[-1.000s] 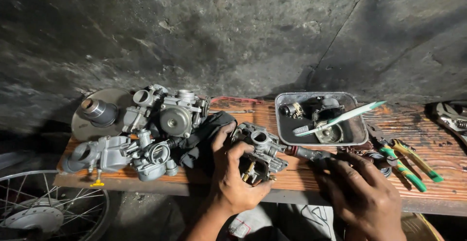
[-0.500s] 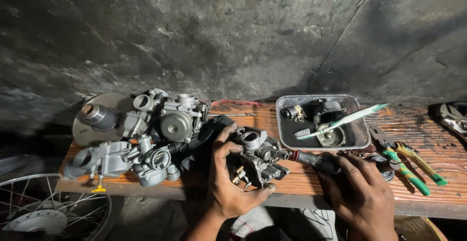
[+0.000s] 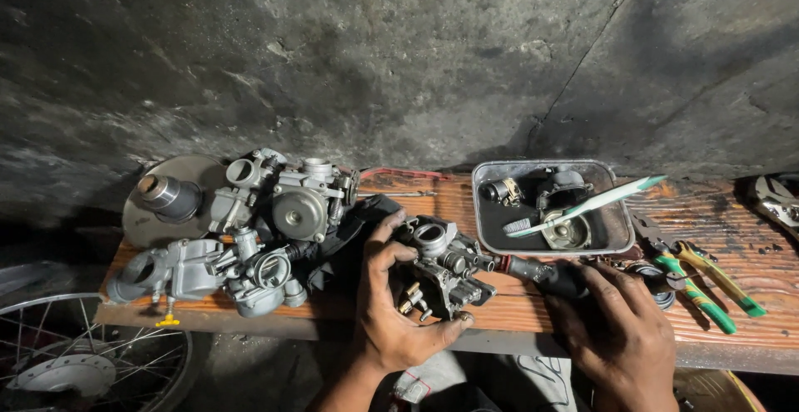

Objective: The person cleans a disassembled carburetor by hand and with a toothbrush, scrubbing the internal components and placing them into a metal tray. They then use a screwdriver to adjust or remove parts from the carburetor body.

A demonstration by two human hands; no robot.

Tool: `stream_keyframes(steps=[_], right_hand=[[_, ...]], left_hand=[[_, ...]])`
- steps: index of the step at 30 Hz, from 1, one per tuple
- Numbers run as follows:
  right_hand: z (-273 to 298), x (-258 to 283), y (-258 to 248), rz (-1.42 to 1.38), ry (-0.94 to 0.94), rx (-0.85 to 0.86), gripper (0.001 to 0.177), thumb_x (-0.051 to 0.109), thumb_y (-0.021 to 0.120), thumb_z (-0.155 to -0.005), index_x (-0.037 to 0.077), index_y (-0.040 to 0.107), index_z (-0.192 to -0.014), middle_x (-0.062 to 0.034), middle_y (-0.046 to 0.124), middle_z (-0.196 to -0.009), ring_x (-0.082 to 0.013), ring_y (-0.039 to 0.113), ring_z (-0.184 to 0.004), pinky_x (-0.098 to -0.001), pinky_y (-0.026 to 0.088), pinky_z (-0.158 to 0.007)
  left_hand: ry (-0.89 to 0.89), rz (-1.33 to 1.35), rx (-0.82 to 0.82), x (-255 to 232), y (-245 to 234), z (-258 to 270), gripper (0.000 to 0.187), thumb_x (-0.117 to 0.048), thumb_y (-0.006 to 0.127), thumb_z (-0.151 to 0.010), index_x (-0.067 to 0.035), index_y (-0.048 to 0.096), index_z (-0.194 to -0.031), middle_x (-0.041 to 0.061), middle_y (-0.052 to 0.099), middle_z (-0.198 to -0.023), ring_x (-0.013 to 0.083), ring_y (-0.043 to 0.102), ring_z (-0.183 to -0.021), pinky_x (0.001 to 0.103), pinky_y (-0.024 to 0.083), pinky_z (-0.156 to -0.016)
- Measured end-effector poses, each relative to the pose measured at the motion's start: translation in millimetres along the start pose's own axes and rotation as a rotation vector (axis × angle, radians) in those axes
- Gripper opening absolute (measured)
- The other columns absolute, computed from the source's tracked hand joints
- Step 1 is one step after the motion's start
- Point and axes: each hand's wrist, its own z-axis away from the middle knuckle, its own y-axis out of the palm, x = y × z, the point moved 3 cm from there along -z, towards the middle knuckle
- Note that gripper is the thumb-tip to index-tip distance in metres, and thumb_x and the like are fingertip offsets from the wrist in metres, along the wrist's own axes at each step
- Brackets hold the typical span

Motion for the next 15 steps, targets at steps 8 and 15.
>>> stream_keyframes(steps=[8,15], right_hand=[[2.3,9.5,-9.3,-0.154,-0.017,-0.097,0.043,0.014,0.081,-0.082,0.001,0.069,-0.121,-0.0164,0.068,-0.116,-0.0271,0.066,-0.101,-0.0332,0.054,-0.093],[51.0,-35.3,-7.7,-0.396,0.147,-0.43,0.04,0.013,0.067,-0.089,-0.01,0.055,-0.119,-0.0297,0.059,-0.116,-0.0356,0.059,-0.113,-0.0387,0.045,-0.111]], left_hand=[[-0.022,-0.066,0.032,0.4,2.6,2.3,0.071,-0.044,0.083,-0.072,-0.007,0.045,-0.119,0.033,0.042,-0.15,0.0457,0.044,-0.146,0.054,0.039,-0.119],[-0.004,-0.147,0.124,-0.9,3.5,1.2,0.078,-0.027,0.093,-0.06,-0.007,0.044,-0.118,0.033,0.042,-0.149,0.0463,0.044,-0.144,0.056,0.037,-0.121]])
